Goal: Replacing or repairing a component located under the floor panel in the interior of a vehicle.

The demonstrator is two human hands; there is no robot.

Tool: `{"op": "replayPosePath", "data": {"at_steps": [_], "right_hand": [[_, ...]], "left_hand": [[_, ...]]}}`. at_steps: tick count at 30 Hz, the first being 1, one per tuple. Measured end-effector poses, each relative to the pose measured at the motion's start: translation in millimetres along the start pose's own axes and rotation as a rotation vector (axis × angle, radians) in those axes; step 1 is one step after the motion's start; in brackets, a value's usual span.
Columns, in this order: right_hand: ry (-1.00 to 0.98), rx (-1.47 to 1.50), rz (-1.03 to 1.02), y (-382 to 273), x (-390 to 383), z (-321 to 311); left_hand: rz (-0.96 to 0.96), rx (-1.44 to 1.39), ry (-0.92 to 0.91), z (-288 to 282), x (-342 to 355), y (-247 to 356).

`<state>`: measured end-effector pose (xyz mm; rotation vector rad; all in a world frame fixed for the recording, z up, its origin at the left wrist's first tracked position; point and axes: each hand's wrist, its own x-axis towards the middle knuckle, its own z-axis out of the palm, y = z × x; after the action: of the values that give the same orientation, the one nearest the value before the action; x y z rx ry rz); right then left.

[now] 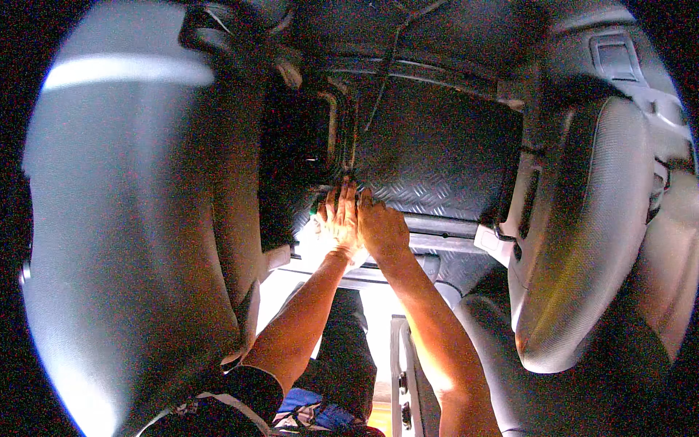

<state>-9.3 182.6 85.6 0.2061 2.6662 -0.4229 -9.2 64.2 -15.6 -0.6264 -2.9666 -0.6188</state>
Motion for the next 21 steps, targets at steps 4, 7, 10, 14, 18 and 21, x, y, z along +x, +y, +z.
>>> {"op": "replayPosePath", "data": {"at_steps": [4,7,10,14,18,21], "right_hand": [[0.053,0.005,-0.022,7,-4,5],[0.076,0.032,-0.030,12,-6,12],[0.136,0.054,-0.057,15,-7,18],[0.171,0.063,-0.070,19,-7,23],[0.227,0.126,-0.096,29,-7,37],[0.269,0.118,-0.074,27,-7,40]], "left_hand": [[-0.016,0.040,-0.047,-2,-3,1],[-0.031,0.027,-0.037,-2,-2,3],[-0.034,0.027,-0.020,-2,-2,3],[-0.042,-0.012,-0.013,-14,1,9],[-0.059,0.014,-0.056,-19,2,17],[-0.033,0.037,-0.026,-17,4,15]]}}
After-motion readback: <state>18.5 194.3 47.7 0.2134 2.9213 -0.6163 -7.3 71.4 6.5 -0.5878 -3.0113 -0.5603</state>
